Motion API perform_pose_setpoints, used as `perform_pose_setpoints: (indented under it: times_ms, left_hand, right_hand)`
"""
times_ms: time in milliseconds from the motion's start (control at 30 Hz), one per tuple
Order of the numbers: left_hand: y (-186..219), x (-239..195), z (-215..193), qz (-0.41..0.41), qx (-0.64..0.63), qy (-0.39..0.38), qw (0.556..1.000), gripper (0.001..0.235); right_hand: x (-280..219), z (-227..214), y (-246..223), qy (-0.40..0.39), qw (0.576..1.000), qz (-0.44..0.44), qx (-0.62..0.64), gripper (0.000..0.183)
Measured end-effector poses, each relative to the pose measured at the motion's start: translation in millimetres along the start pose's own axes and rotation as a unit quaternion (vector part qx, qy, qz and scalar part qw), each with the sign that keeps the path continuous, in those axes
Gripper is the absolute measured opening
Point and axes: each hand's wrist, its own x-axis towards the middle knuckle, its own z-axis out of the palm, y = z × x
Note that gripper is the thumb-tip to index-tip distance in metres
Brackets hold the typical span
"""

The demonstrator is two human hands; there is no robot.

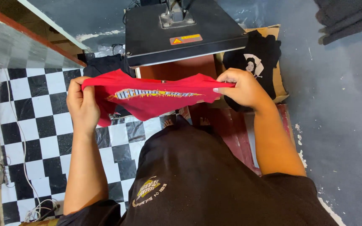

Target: Inspecting, folding, and positioning t-shirts on a heat press machine

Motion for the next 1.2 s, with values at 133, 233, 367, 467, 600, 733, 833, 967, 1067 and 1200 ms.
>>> perform_pose_setpoints:
  times_ms: [133,233,367,467,600,733,833,967,1067,1200]
  left_hand:
    - [-17.9,0.9,-8.0,0.018,0.022,0.010,1.000,0.012]
    - [-11.7,-1.3,-9.3,0.027,0.047,0.003,0.999,0.015]
    - [-11.5,-4.2,-9.9,-0.017,0.013,0.013,1.000,0.015]
    - [-7.7,-5.0,-11.7,-0.017,0.012,0.008,1.000,0.012]
    - [-15.6,-5.8,-15.0,0.005,0.049,-0.008,0.999,0.011]
    - [-19.2,-3.0,-20.8,0.019,0.071,-0.022,0.997,0.011]
    - [-16.1,-1.8,-27.3,0.005,0.128,-0.063,0.990,0.018]
    - [0.8,1.1,-32.4,-0.046,0.176,-0.146,0.972,0.020]
    - [-7.1,2.3,-33.5,-0.067,0.186,-0.148,0.969,0.017]
    - [14.4,-10.7,-15.3,-0.123,0.093,-0.209,0.966,0.030]
  right_hand:
    - [-4.4,-8.0,-13.8,-0.005,0.998,0.031,0.062,0.022]
    - [-5.0,-7.9,-18.6,0.020,0.998,0.028,0.055,0.022]
    - [-6.9,-7.2,-21.1,0.000,1.000,0.000,0.022,0.029]
    - [-7.9,-6.6,-15.3,0.013,1.000,-0.017,-0.012,0.021]
    - [-8.4,-0.7,-1.5,0.059,0.998,-0.004,-0.009,0.017]
    - [-6.9,3.2,4.0,0.070,0.997,0.005,0.036,0.017]
    - [-6.8,5.0,17.4,0.115,0.993,-0.032,0.006,0.016]
    - [-10.3,4.9,20.3,0.151,0.988,-0.017,-0.008,0.015]
    - [-13.4,5.6,21.3,0.145,0.989,-0.021,-0.020,0.013]
    - [-14.4,14.0,-0.7,0.095,0.992,-0.033,0.073,0.009]
